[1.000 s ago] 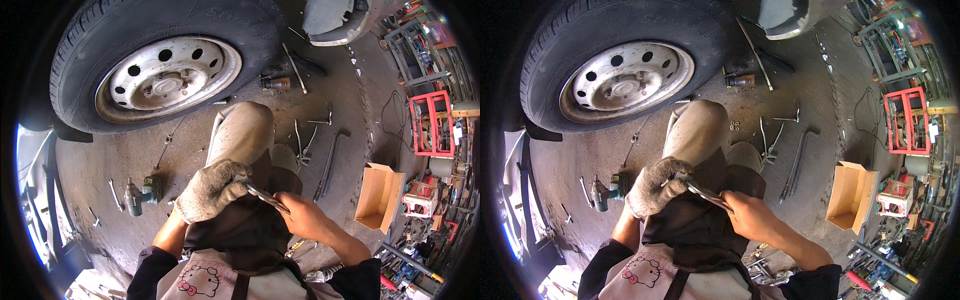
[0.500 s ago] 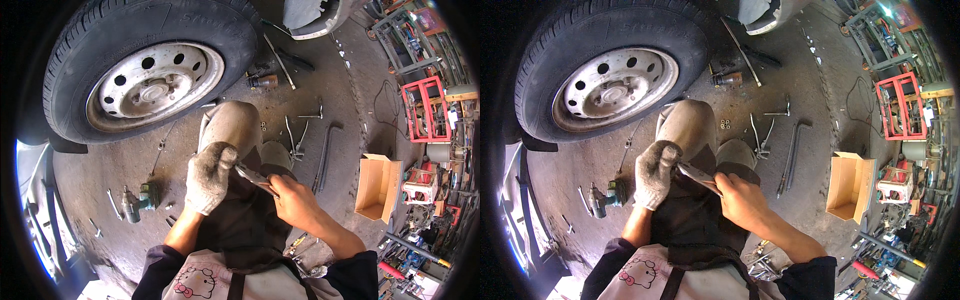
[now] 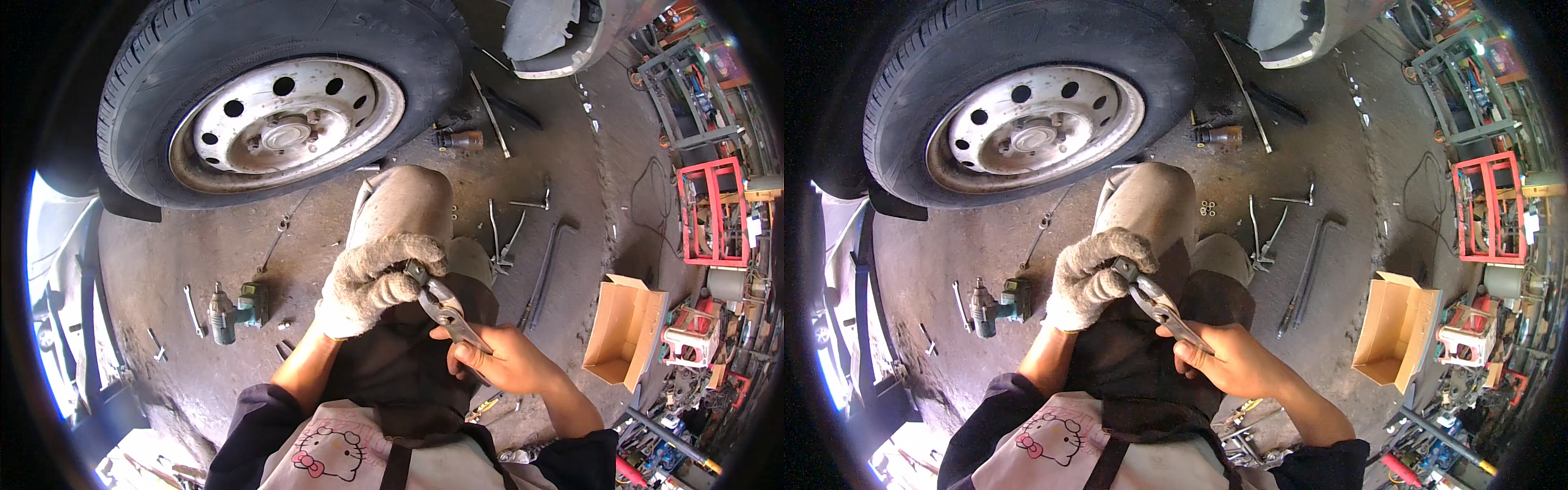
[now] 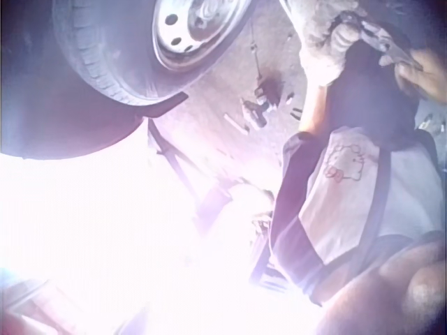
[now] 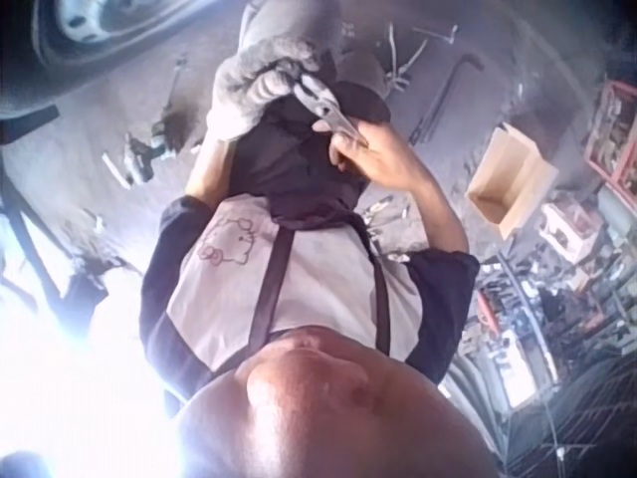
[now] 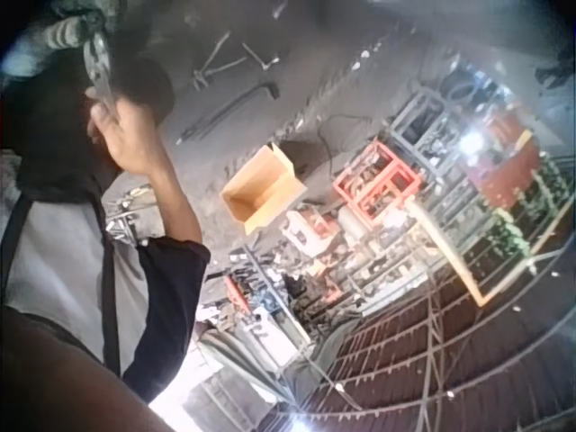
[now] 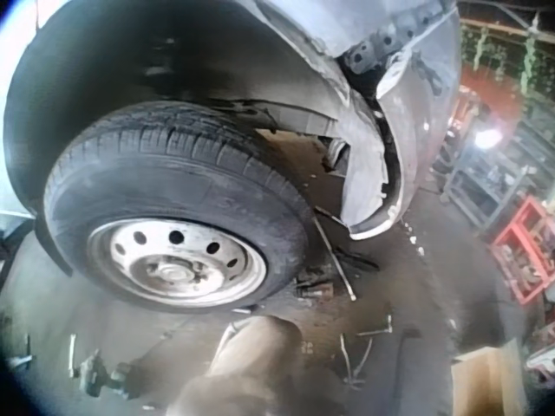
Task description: The person is working on a car part, using pliers and a screwdriver to manipulate a metal piece. They then attach the modified part to the car's headlight area.
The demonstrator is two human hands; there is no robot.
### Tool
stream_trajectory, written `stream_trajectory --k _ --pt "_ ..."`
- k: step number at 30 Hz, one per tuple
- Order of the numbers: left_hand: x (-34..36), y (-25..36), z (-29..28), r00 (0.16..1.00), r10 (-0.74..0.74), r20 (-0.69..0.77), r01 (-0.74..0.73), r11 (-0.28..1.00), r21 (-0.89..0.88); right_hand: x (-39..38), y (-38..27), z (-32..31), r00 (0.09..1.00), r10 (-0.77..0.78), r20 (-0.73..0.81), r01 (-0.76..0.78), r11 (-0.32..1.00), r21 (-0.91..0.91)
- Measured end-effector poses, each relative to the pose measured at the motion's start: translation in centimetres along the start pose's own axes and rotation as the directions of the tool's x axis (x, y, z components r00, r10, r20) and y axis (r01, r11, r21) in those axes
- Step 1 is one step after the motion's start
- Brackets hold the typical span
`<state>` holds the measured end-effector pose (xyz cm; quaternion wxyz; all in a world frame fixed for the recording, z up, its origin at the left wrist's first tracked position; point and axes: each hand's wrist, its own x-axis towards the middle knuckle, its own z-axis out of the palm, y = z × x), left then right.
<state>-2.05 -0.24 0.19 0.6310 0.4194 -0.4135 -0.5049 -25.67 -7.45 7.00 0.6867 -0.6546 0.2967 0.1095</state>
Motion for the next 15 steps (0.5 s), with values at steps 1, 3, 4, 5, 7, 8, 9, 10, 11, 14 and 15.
stream_trajectory --k 1,3,4,5,7,8,9,10,11,14,15 --pt "-0.1 -0.3 0.0 1.000 0.004 -0.026 -0.006 0.996 -0.084 -0.1 0.2 0.0 1.000 -0.015 0.003 0.015 1.000 -0.022" --pt "-0.3 -0.8 -0.1 0.997 0.006 -0.079 -0.025 0.968 -0.251 -0.4 0.9 -0.1 0.999 -0.044 0.011 0.045 0.997 -0.069" --pt "-0.2 -0.8 -0.1 0.994 0.005 -0.114 -0.042 0.944 -0.328 -0.6 0.7 -0.4 0.999 -0.029 0.044 0.033 0.996 -0.085" --pt "-0.2 -0.8 -0.3 0.994 0.005 -0.105 -0.044 0.926 -0.376 -0.8 0.1 -0.7 0.997 -0.014 0.076 0.021 0.994 -0.103" --pt "-0.3 -0.6 -0.5 0.995 -0.044 -0.085 0.002 0.897 -0.442 -1.3 -1.3 -1.4 0.988 0.068 0.140 -0.060 0.997 -0.056" --pt "-0.5 -0.6 -0.6 0.993 -0.082 -0.080 0.037 0.889 -0.456 -1.4 -2.0 -1.8 0.976 0.128 0.178 -0.131 0.991 0.004" --pt "-0.7 -0.7 -0.6 0.990 -0.121 -0.069 0.074 0.877 -0.475 -1.6 -2.4 -2.0 0.959 0.189 0.213 -0.206 0.977 0.062" --pt "-0.9 -0.7 -0.6 0.986 -0.159 -0.058 0.110 0.863 -0.492 -1.6 -2.2 -2.3 0.947 0.182 0.264 -0.221 0.967 0.126" --pt "-1.0 -0.6 -0.6 0.981 -0.183 -0.064 0.133 0.877 -0.461 -1.4 -2.2 -2.2 0.948 0.148 0.281 -0.201 0.964 0.172" --pt "-1.2 -0.4 -0.7 0.949 -0.312 -0.037 0.266 0.862 -0.432 -1.1 -2.3 -1.9 0.941 0.065 0.332 -0.179 0.929 0.323" --pt "-1.3 -0.4 -0.6 0.949 -0.308 -0.067 0.248 0.863 -0.440 -0.9 -2.5 -1.8 0.931 0.042 0.363 -0.187 0.907 0.376"
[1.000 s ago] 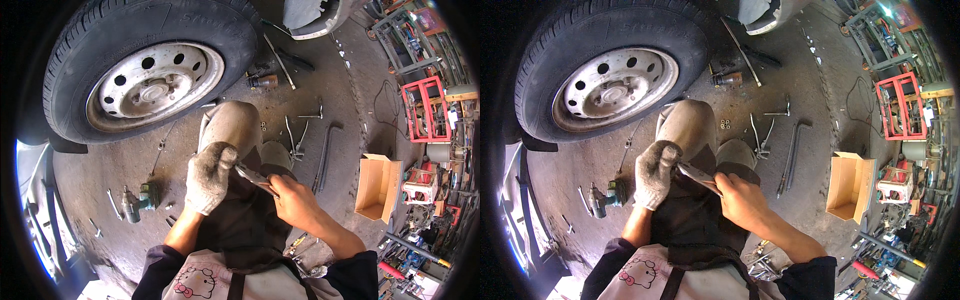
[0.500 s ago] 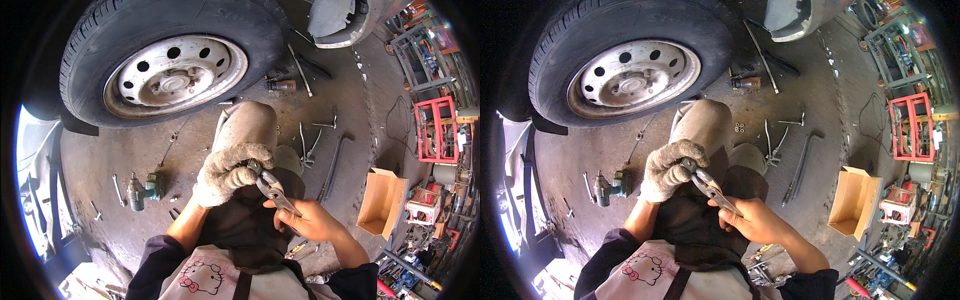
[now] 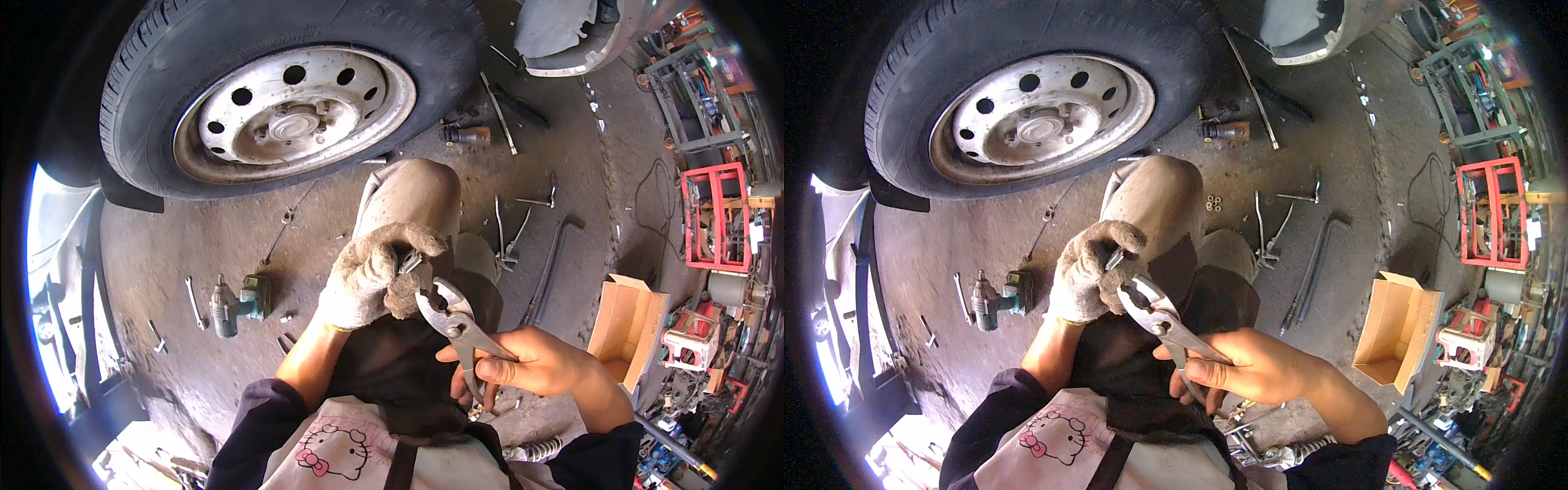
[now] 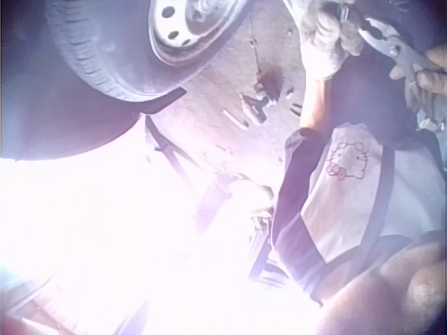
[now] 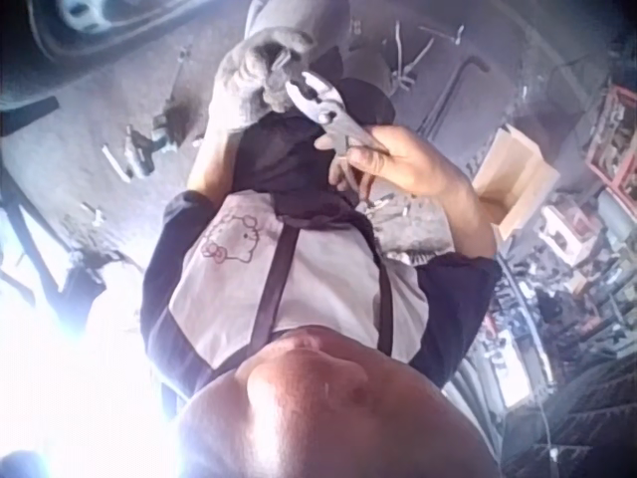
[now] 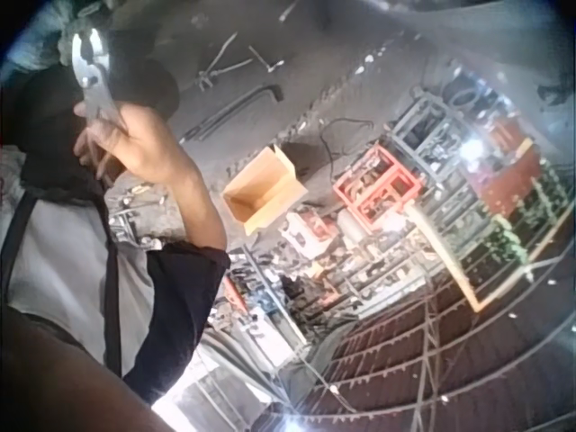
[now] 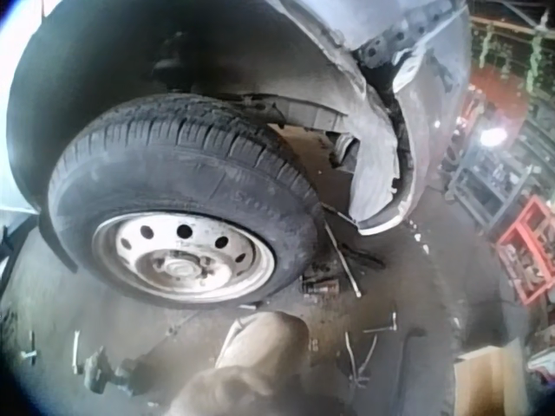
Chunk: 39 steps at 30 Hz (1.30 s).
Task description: The person is working on a car part, using pliers and a screwdriver to manipulate a metal piece. They then attach the modified part to the car's headlight area.
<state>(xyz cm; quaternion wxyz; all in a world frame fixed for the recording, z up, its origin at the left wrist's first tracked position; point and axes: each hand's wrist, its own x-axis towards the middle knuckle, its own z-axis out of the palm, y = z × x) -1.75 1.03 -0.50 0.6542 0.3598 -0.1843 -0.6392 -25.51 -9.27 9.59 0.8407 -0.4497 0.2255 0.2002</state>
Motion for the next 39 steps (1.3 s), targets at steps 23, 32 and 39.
stream_trajectory --k 23,32,39 --pt "-0.1 -0.2 -0.3 0.986 -0.016 0.166 0.030 0.996 -0.084 1.7 -0.7 -0.5 0.995 -0.022 0.101 0.021 1.000 0.010" --pt "-0.3 1.0 0.3 0.984 -0.038 0.175 0.047 0.998 -0.052 1.8 -0.3 -0.4 0.996 -0.021 0.086 0.018 0.999 0.033" --pt "-0.2 1.7 0.2 0.971 -0.097 0.217 0.106 0.994 -0.026 1.6 0.0 -0.3 0.998 -0.013 0.066 0.012 1.000 0.012"
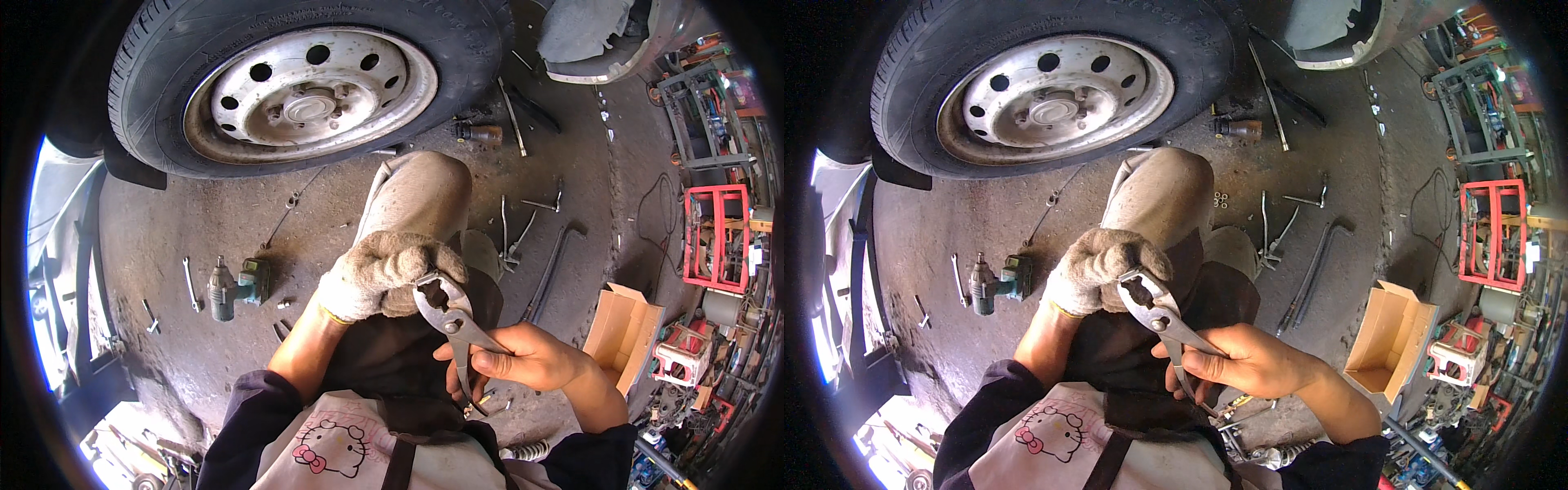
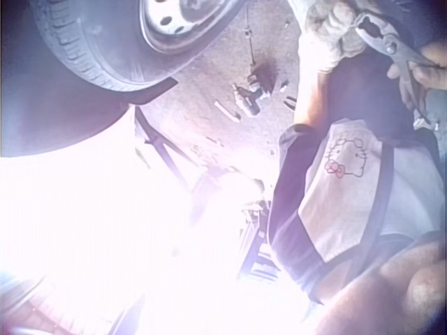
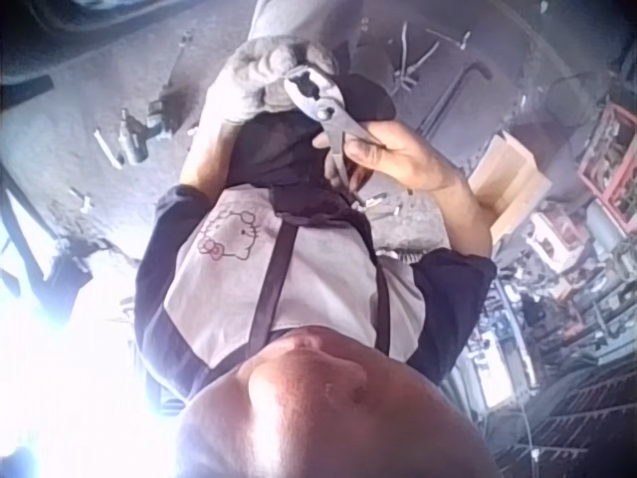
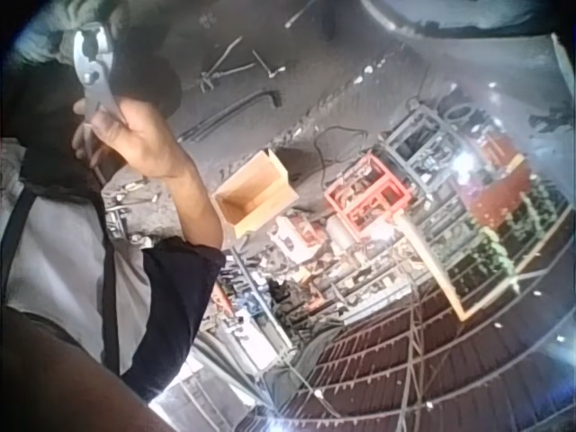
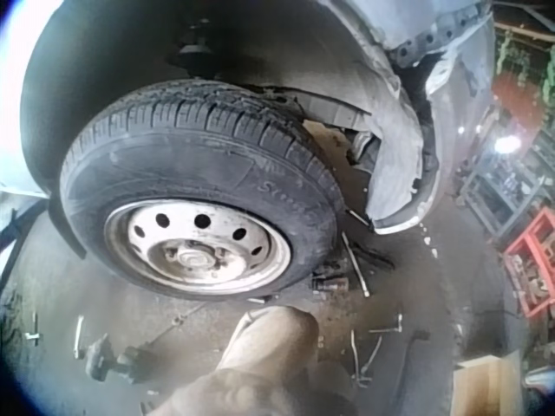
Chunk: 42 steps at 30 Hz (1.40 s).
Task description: The person is working on a car part, using pliers and a screwdriver to manipulate a metal piece. They then attach the modified part to the car's headlight area.
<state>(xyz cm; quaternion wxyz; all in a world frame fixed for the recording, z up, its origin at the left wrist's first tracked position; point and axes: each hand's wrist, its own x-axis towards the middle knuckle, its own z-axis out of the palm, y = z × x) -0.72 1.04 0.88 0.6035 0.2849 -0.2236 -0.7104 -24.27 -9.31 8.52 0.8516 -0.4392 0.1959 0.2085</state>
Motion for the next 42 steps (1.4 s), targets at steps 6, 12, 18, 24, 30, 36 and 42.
stream_trajectory --k 6,12,18,24,30,36,42 --pt "-0.1 0.2 -0.5 0.998 -0.038 0.039 0.036 0.997 0.062 -0.1 0.5 0.1 1.000 -0.001 -0.007 0.001 0.999 0.035" --pt "0.2 0.2 -0.7 0.997 -0.046 0.065 0.033 0.981 0.193 -0.1 1.2 0.1 1.000 -0.019 -0.005 0.019 0.998 0.054" --pt "0.1 0.2 -0.6 0.990 -0.123 0.072 0.102 0.964 0.246 0.6 2.6 0.4 0.999 -0.030 0.014 0.028 0.993 0.110" --pt "0.3 -0.7 -1.0 0.985 -0.157 0.065 0.143 0.972 0.186 0.5 3.3 1.2 0.998 0.032 -0.061 -0.026 0.996 0.090" --pt "1.0 -1.7 -0.8 0.983 -0.186 -0.005 0.186 0.983 0.007 1.6 5.0 0.2 0.967 -0.095 -0.236 0.149 0.964 0.220" --pt "0.8 -1.5 0.0 0.993 0.068 -0.099 -0.066 0.998 0.023 -0.9 3.1 -0.2 0.951 -0.143 -0.274 0.077 0.968 -0.239" --pt "0.4 -1.1 0.7 0.981 0.139 -0.136 -0.105 0.967 0.233 -1.9 1.8 0.3 0.979 -0.013 -0.201 0.010 1.000 -0.015"
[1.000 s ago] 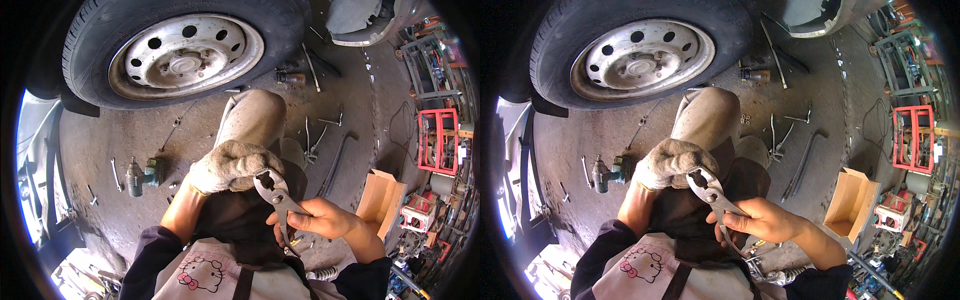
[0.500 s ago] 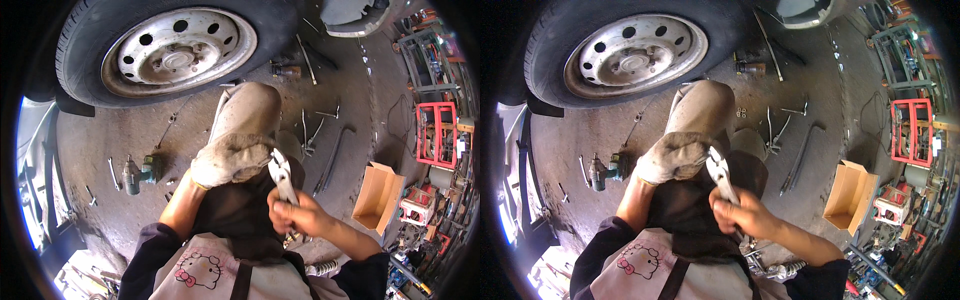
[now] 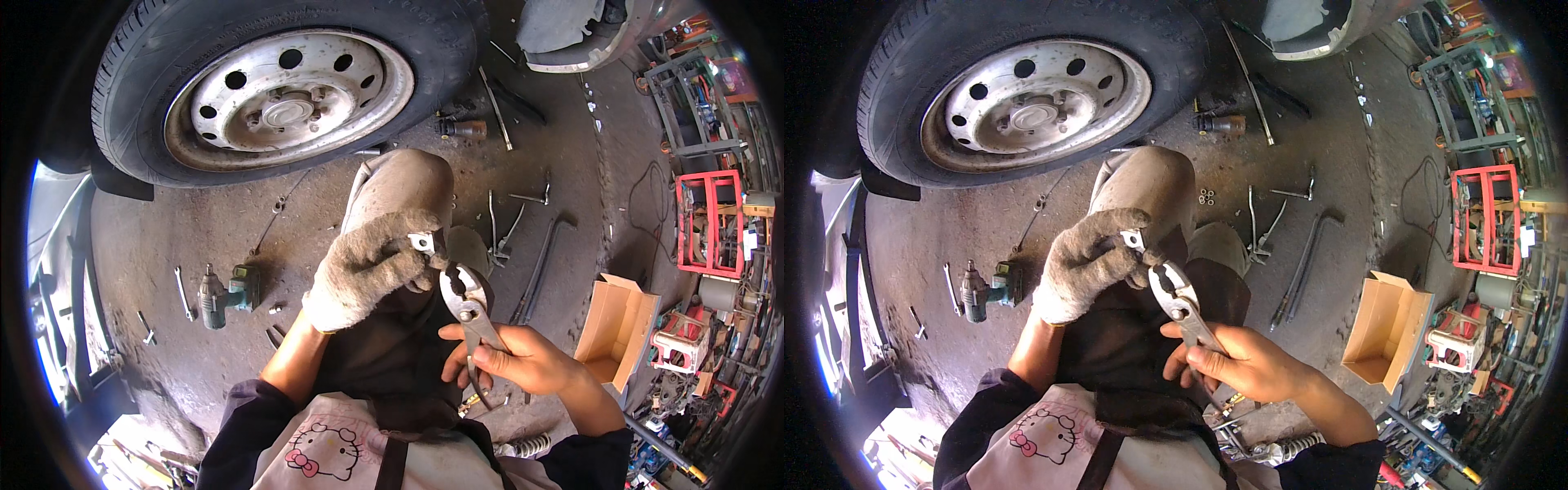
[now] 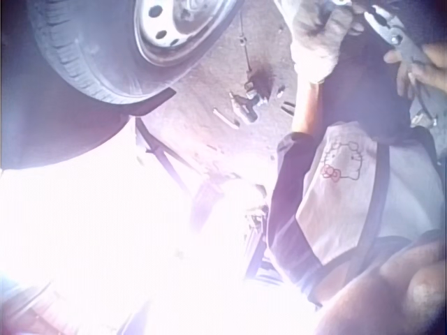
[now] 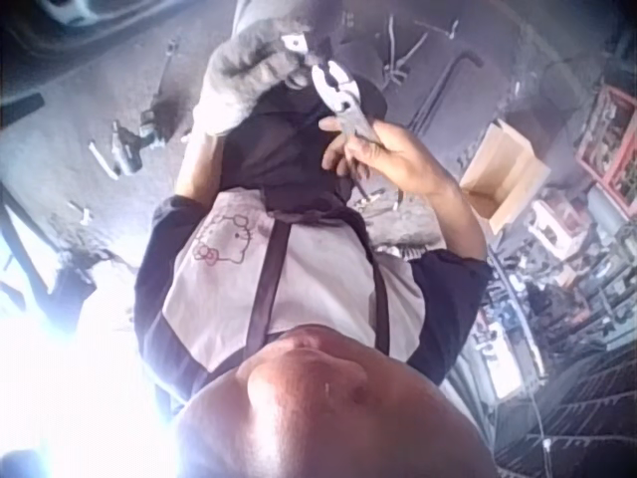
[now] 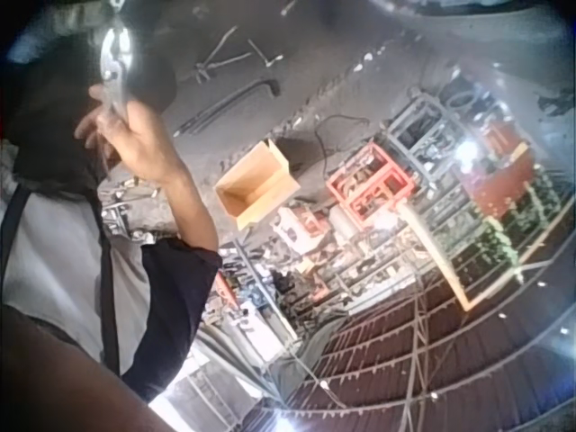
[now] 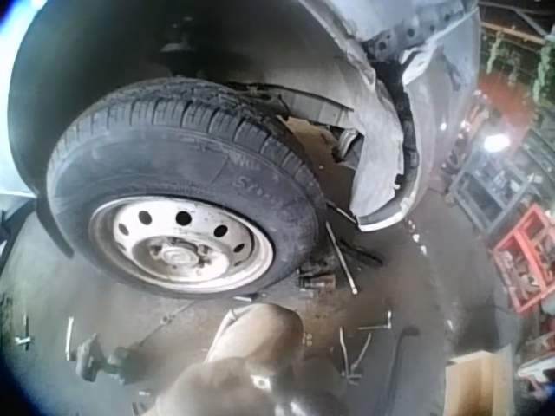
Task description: The person is working on a car part, using pliers and a screwdriver to manipulate a metal piece. They then attach the modified part to the car's headlight area.
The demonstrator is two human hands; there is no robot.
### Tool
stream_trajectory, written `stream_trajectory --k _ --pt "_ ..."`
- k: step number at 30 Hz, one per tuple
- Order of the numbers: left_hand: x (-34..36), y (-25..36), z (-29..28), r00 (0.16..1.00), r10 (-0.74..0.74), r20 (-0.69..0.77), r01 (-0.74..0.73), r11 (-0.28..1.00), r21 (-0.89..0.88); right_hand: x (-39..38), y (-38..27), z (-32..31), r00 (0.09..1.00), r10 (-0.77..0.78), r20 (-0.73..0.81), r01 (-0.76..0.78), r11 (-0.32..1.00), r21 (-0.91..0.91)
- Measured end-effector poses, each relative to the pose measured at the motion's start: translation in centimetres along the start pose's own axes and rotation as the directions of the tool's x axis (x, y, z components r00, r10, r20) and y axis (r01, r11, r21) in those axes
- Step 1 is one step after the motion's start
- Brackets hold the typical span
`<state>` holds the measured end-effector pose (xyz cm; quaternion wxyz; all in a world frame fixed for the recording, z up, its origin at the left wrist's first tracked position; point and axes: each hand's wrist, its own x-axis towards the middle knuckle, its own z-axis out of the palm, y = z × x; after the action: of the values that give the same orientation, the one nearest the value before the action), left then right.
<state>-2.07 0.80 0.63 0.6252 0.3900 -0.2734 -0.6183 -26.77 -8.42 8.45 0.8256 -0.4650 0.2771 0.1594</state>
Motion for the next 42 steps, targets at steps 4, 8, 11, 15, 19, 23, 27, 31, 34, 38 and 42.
stream_trajectory --k 4,8,11,15,19,23,27,31,34,38,42 --pt "-0.6 -0.3 0.7 0.995 0.055 -0.079 -0.032 0.962 0.270 0.2 -0.3 0.4 0.993 -0.048 0.110 0.028 0.984 0.177" --pt "-0.5 -0.5 1.7 0.987 0.049 -0.154 -0.038 0.996 0.077 1.3 -0.7 1.8 0.973 -0.135 0.188 0.043 0.904 0.426" --pt "-0.6 -0.7 1.9 0.981 0.065 -0.182 -0.039 0.989 0.141 1.8 -1.0 2.9 0.975 -0.167 0.150 0.076 0.875 0.479" --pt "-0.7 -2.1 1.0 0.952 0.125 -0.280 -0.065 0.974 0.215 2.4 -0.6 3.5 0.972 -0.188 0.140 0.081 0.830 0.552" --pt "0.1 -2.1 2.2 0.948 0.111 -0.300 -0.119 0.993 -0.010 3.5 0.1 4.6 0.960 -0.231 0.158 0.060 0.722 0.690" --pt "0.3 -2.1 2.3 0.953 0.150 -0.263 -0.173 0.983 -0.067 4.5 0.8 5.4 0.943 -0.299 0.145 0.109 0.691 0.715" --pt "0.3 -2.0 2.2 0.953 0.182 -0.242 -0.211 0.973 -0.098 4.9 0.9 5.7 0.945 -0.305 0.119 0.149 0.724 0.673" --pt "0.4 -1.9 2.3 0.952 0.202 -0.228 -0.233 0.965 -0.119 4.9 0.8 5.7 0.946 -0.300 0.122 0.151 0.740 0.655" --pt "0.5 -2.0 2.3 0.951 0.215 -0.222 -0.247 0.961 -0.127 5.0 1.1 5.8 0.939 -0.322 0.119 0.162 0.722 0.673" --pt "0.6 -2.0 2.3 0.948 0.232 -0.217 -0.263 0.956 -0.128 5.2 1.6 5.7 0.935 -0.337 0.108 0.178 0.712 0.679" --pt "0.5 -1.9 2.5 0.950 0.221 -0.221 -0.260 0.951 -0.166 4.9 1.3 5.8 0.953 -0.293 0.076 0.176 0.741 0.648"
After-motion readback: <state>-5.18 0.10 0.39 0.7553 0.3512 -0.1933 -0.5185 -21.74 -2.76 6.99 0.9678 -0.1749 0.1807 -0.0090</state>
